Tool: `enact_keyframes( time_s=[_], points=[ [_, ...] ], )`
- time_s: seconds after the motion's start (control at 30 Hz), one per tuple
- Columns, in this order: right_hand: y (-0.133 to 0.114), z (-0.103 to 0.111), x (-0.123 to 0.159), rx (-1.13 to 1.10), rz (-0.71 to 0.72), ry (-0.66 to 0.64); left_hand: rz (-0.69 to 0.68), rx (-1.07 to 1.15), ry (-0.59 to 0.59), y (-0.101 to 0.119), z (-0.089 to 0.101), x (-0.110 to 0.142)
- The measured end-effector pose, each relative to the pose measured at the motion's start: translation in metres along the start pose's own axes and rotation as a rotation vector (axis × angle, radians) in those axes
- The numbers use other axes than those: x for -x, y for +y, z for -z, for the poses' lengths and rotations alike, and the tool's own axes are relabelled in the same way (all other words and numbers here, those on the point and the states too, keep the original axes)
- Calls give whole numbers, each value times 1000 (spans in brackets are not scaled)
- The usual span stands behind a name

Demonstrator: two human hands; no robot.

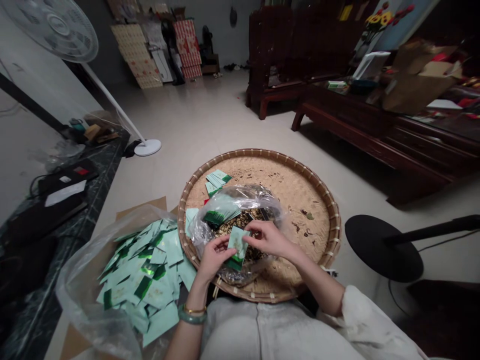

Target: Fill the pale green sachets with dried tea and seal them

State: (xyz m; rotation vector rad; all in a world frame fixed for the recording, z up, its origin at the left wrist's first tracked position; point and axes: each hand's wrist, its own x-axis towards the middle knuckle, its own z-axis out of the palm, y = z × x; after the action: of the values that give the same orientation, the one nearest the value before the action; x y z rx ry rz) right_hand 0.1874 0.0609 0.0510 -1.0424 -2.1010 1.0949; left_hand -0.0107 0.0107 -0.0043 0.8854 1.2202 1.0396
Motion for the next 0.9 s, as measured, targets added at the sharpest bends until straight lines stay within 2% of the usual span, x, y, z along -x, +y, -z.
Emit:
enact_keyframes(
  time_s=[0.1,0.23,0.37,0.47,0.6,0.67,0.8,0.9],
  points=[
    [8,-2,-1,-12,-52,-30,12,58,19,0,-8,2],
    [15,0,0,-158,-128,-34,67,-10,-95,1,-10,8],
    [19,12,-1,-184,-84,-112,127,-98,-141,2,-6,10],
    [20,16,-2,-217,-95,-67,88,-121,-128,5,-4,7],
    [27,3,-4,-375,-264,154,29,-128,-74,3,-8,5],
    [31,-9,-4,-402,-307,219,11,-142,-49,0,-12,4],
    [35,-29,-1,-426,-375,136,-65,-166,13,-3,-21,4],
    [32,-32,0,-445,-396,92,-61,-123,80,-1,-24,3]
  ],
)
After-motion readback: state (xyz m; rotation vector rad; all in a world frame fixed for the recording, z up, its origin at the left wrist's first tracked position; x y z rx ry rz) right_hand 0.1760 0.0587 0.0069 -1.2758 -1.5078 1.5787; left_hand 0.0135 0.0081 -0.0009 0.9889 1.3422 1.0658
